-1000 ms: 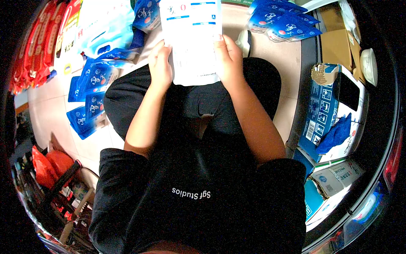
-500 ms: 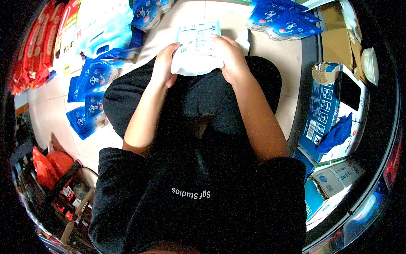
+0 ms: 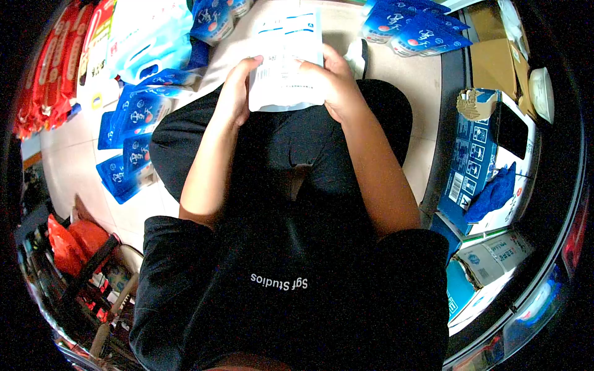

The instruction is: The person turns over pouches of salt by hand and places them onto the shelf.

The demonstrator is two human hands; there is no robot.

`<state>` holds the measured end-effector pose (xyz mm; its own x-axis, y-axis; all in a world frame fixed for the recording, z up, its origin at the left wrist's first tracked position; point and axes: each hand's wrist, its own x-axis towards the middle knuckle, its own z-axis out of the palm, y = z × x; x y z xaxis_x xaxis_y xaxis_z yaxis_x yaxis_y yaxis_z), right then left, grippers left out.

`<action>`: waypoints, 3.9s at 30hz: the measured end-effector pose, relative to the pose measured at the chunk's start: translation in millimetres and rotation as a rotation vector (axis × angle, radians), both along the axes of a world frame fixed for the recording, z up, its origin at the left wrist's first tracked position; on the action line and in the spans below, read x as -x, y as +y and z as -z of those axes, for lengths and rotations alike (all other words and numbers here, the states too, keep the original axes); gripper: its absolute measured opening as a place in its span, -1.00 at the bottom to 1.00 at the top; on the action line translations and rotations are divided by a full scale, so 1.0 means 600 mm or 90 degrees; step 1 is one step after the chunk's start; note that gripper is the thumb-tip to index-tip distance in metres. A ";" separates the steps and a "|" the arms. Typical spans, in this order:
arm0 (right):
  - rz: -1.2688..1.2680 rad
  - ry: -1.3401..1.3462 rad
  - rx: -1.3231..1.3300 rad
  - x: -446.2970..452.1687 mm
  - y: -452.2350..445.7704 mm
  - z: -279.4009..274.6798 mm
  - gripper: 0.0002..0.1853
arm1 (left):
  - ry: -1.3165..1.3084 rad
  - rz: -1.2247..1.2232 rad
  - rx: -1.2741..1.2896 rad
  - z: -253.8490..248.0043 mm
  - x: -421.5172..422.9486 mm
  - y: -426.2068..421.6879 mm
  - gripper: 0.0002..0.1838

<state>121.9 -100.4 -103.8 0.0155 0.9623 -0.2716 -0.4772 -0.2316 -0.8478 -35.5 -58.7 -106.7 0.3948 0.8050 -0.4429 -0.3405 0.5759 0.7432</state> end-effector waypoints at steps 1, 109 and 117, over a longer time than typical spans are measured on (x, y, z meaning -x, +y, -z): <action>0.005 -0.012 -0.024 0.000 0.000 0.003 -0.61 | 0.034 0.028 -0.057 0.002 0.001 0.000 -0.60; 0.254 -0.471 -0.324 -0.384 0.399 -0.247 -0.46 | 0.420 0.040 -0.663 -0.308 -0.381 0.368 -0.59; 0.391 -0.697 -0.155 -0.471 0.480 -0.236 -0.43 | 0.456 -0.003 -0.676 -0.255 -0.507 0.492 -0.61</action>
<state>404.5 187.3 37.8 0.5766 0.7402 0.3459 0.5209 -0.0070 -0.8536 269.0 236.3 46.6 0.3316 0.8933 0.3033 0.3243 -0.4098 0.8526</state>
